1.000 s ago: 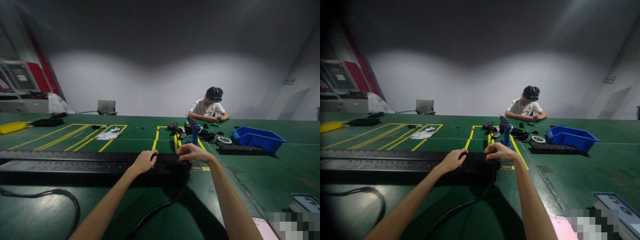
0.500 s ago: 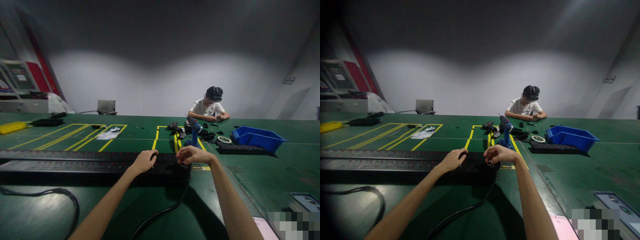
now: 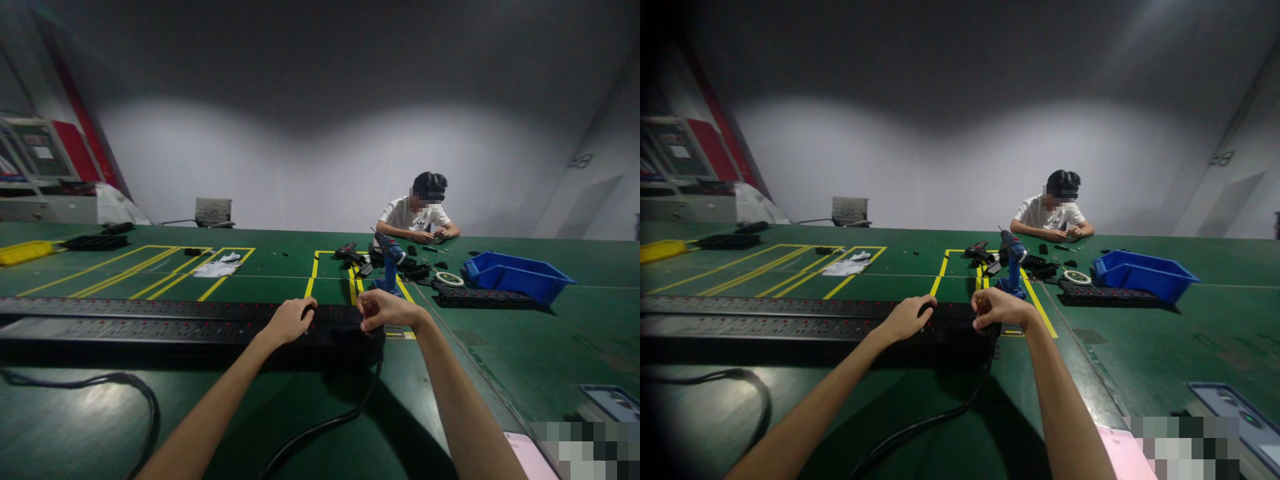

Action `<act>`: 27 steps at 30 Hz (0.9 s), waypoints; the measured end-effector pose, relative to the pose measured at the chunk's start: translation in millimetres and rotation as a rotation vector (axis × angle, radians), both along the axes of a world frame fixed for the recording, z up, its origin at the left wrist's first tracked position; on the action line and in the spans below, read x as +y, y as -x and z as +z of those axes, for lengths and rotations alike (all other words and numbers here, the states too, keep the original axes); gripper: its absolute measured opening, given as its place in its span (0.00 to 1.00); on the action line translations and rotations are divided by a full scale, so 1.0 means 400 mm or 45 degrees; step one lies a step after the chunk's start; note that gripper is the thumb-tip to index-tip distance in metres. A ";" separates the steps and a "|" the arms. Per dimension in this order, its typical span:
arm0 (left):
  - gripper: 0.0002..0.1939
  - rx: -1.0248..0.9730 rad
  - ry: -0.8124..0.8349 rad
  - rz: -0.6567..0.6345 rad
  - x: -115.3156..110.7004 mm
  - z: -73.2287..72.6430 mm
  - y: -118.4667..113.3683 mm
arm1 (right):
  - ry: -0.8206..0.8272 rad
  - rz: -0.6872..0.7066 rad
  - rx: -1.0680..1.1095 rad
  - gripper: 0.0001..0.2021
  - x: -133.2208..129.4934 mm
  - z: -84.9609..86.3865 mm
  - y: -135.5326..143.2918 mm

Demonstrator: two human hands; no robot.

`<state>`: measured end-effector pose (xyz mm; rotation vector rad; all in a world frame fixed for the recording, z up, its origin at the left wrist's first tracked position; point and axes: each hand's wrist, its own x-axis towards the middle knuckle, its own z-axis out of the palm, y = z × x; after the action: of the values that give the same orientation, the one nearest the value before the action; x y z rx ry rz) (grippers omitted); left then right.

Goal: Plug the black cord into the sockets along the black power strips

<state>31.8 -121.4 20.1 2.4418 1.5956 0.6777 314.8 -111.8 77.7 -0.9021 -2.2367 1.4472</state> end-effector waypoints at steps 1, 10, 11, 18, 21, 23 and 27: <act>0.14 0.001 0.004 0.004 0.000 0.000 0.000 | -0.007 -0.006 -0.002 0.21 -0.002 0.003 0.001; 0.14 0.002 -0.021 -0.011 0.000 -0.002 0.001 | 0.063 0.012 0.096 0.20 -0.004 0.000 0.028; 0.14 0.005 -0.020 -0.010 0.000 -0.001 0.001 | 0.060 0.005 0.093 0.20 -0.001 -0.007 0.029; 0.14 0.012 -0.011 -0.005 0.001 -0.002 0.001 | -0.060 -0.022 -0.151 0.21 0.023 -0.041 0.030; 0.14 0.000 -0.026 -0.010 0.002 -0.005 0.002 | -0.111 -0.014 -0.222 0.22 0.025 -0.043 0.035; 0.14 -0.003 -0.037 -0.011 0.002 -0.006 0.002 | -0.137 -0.017 -0.242 0.21 0.023 -0.043 0.040; 0.14 0.006 -0.027 -0.001 0.000 -0.003 0.001 | -0.221 -0.089 -0.244 0.19 0.025 -0.044 0.045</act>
<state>31.6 -121.5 18.8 2.4604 1.5970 0.6933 296.9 -101.9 60.3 -1.0889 -2.3965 1.1581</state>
